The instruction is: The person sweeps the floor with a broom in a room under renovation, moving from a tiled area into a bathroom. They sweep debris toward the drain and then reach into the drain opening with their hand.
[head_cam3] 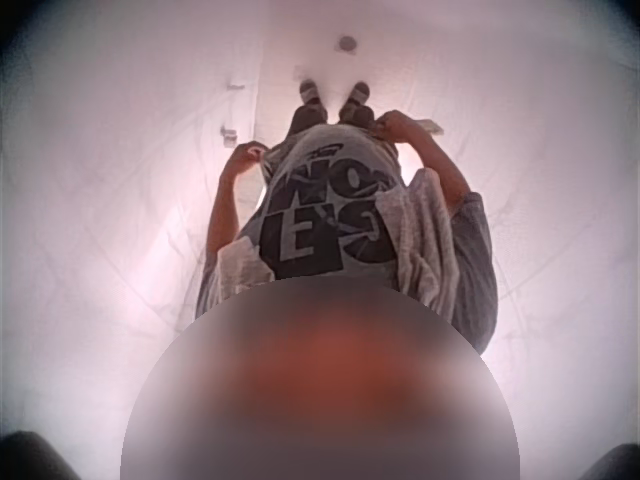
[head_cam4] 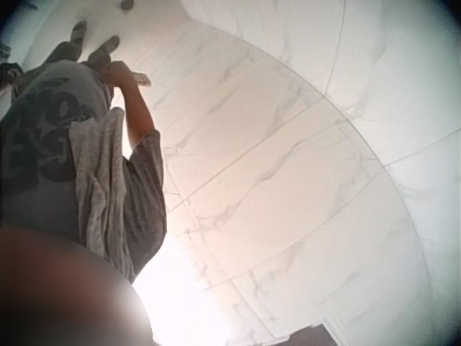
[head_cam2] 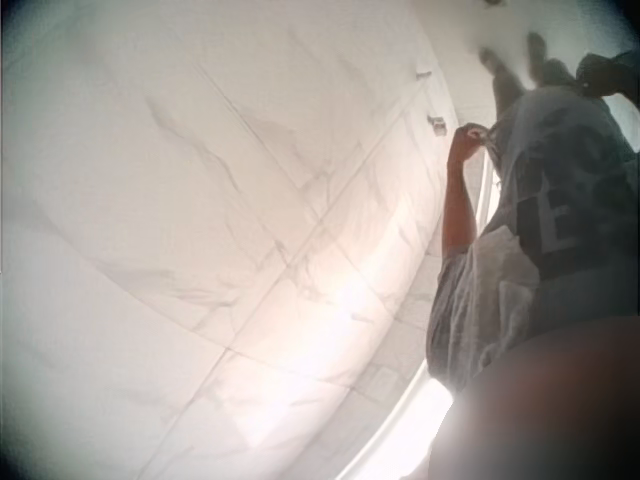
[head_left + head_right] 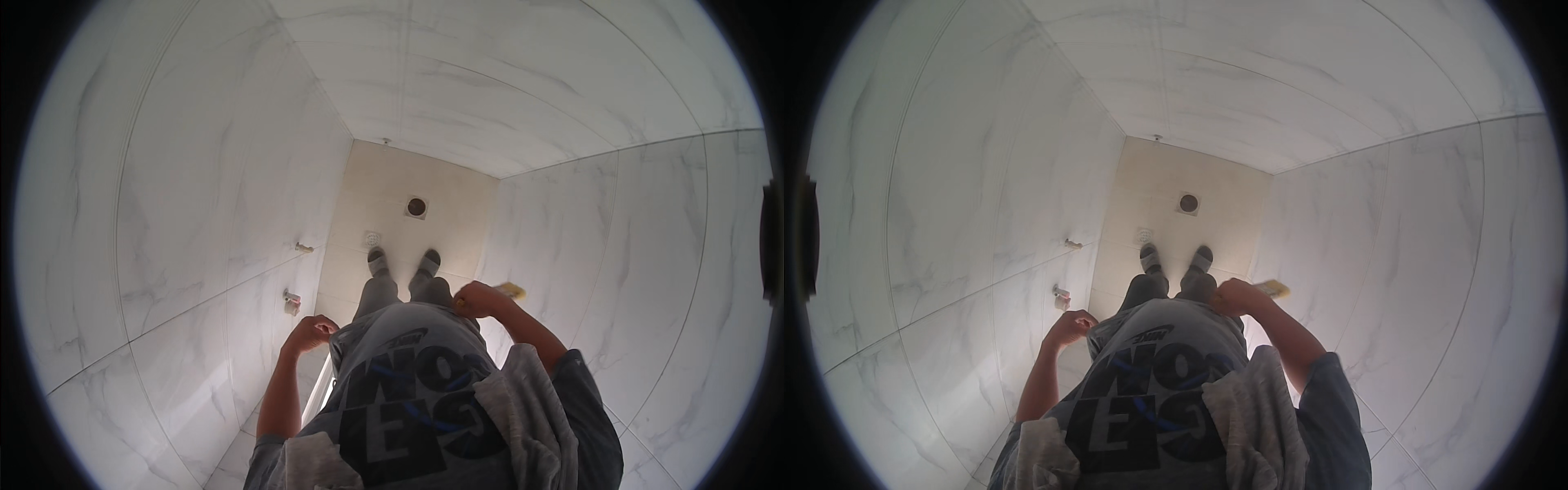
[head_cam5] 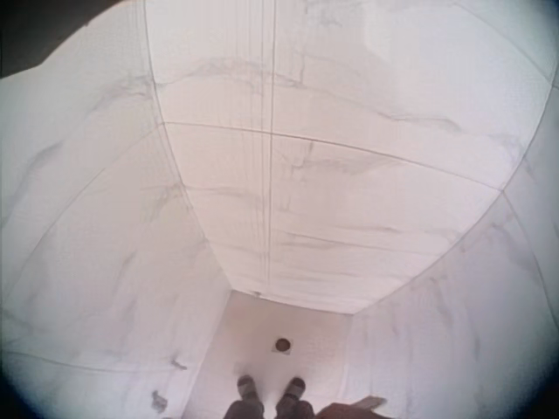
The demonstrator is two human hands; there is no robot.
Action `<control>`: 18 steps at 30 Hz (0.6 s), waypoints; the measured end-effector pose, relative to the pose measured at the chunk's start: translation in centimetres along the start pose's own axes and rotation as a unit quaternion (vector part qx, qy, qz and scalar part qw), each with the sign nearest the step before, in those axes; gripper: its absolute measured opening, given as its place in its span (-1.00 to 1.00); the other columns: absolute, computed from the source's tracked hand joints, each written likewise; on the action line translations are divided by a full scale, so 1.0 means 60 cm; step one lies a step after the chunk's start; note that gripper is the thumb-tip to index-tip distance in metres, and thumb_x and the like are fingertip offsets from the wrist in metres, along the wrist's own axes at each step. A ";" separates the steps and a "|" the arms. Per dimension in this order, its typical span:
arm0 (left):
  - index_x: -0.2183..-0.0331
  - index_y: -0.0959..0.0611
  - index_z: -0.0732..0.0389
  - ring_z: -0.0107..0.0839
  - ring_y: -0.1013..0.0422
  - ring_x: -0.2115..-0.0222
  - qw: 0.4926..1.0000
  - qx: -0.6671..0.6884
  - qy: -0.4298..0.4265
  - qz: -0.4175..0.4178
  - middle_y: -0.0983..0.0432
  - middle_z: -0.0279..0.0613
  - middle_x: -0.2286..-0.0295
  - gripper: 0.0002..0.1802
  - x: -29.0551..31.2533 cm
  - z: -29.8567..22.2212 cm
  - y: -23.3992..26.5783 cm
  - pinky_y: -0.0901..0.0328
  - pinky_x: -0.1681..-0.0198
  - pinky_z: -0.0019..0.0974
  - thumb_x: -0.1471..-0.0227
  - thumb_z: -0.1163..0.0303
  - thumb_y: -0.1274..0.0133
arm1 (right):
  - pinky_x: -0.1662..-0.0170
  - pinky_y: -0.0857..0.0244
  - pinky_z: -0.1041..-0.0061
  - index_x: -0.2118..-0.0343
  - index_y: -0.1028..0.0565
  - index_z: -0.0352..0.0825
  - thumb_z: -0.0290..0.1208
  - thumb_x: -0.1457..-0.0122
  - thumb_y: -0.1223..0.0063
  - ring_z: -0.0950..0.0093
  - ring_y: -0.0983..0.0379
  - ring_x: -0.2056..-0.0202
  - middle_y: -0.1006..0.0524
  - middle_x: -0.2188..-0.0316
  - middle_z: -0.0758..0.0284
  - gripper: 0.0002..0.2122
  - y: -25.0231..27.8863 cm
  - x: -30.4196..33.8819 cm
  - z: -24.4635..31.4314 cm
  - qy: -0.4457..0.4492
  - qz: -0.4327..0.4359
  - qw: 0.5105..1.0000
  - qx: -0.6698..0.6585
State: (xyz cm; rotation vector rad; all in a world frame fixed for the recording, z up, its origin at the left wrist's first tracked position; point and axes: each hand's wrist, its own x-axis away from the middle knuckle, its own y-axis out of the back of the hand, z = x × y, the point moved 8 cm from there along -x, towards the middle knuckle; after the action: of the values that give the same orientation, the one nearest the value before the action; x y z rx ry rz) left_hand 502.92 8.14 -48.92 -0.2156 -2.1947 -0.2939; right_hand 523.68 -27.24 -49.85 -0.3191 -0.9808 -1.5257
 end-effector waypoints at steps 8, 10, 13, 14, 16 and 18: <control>0.30 -0.66 0.29 -0.59 -0.45 0.38 0.966 0.217 -0.085 -0.110 -0.57 -0.30 0.41 -0.70 0.042 0.012 0.060 -0.32 0.27 -0.49 0.16 0.44 -0.34 | 0.23 -0.42 0.31 0.37 -0.65 -0.26 -0.29 0.07 -0.13 0.22 -0.56 0.36 -0.61 0.44 0.14 -0.78 -0.003 0.007 0.051 -0.034 0.004 0.999 0.009; 0.35 -0.61 0.31 -0.53 -0.42 0.39 0.950 0.233 -0.169 -0.120 -0.54 -0.26 0.41 -0.88 0.077 -0.027 0.087 -0.29 0.26 -0.44 0.04 0.55 -0.14 | 0.24 -0.42 0.31 0.40 -0.63 -0.28 -0.31 0.08 -0.18 0.24 -0.55 0.39 -0.60 0.47 0.15 -0.80 0.053 0.024 0.083 -0.048 -0.052 0.997 -0.027; 0.44 -0.56 0.31 -0.44 -0.37 0.39 0.915 0.232 -0.292 -0.153 -0.46 -0.18 0.45 -0.88 0.190 -0.093 0.145 -0.26 0.27 -0.34 -0.05 0.55 0.09 | 0.40 -0.32 0.48 0.53 -0.54 -0.39 -0.45 0.12 -0.29 0.54 -0.41 0.51 -0.51 0.62 0.32 -0.85 0.185 0.133 0.145 -0.027 -0.205 0.962 -0.179; 0.43 -0.57 0.31 -0.39 -0.36 0.40 0.938 0.147 -0.252 -0.187 -0.46 -0.12 0.47 -0.82 0.229 -0.101 0.161 -0.26 0.26 -0.32 -0.08 0.41 0.05 | 0.45 -0.27 0.54 0.58 -0.50 -0.38 -0.53 0.13 -0.25 0.62 -0.37 0.53 -0.46 0.66 0.36 -0.89 0.235 0.195 0.184 0.045 -0.256 0.943 -0.208; 0.46 -0.51 0.29 -0.17 -0.32 0.46 0.814 0.364 -0.418 -0.174 -0.45 -0.03 0.50 -0.77 0.359 -0.151 0.180 -0.27 0.27 -0.07 -0.11 0.33 0.00 | 0.49 -0.23 0.54 0.63 -0.45 -0.35 -0.57 0.17 -0.18 0.55 -0.39 0.57 -0.44 0.65 0.38 -0.90 0.307 0.337 0.263 0.089 -0.339 0.927 -0.133; 0.54 -0.41 0.22 -0.17 -0.27 0.52 0.805 0.279 -0.460 -0.249 -0.32 -0.14 0.61 -0.61 0.487 -0.196 0.202 -0.22 0.38 -0.05 -0.10 0.14 -0.09 | 0.56 -0.13 0.51 0.70 -0.42 -0.26 -0.45 0.26 -0.21 0.49 -0.32 0.66 -0.39 0.70 0.43 -0.86 0.368 0.472 0.376 0.260 -0.464 0.847 0.007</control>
State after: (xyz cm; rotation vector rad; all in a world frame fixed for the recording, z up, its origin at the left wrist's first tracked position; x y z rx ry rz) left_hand 497.66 17.78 -17.03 0.7140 -3.1637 0.2665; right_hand 529.91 -28.10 -7.89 0.6723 -0.7101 -2.2949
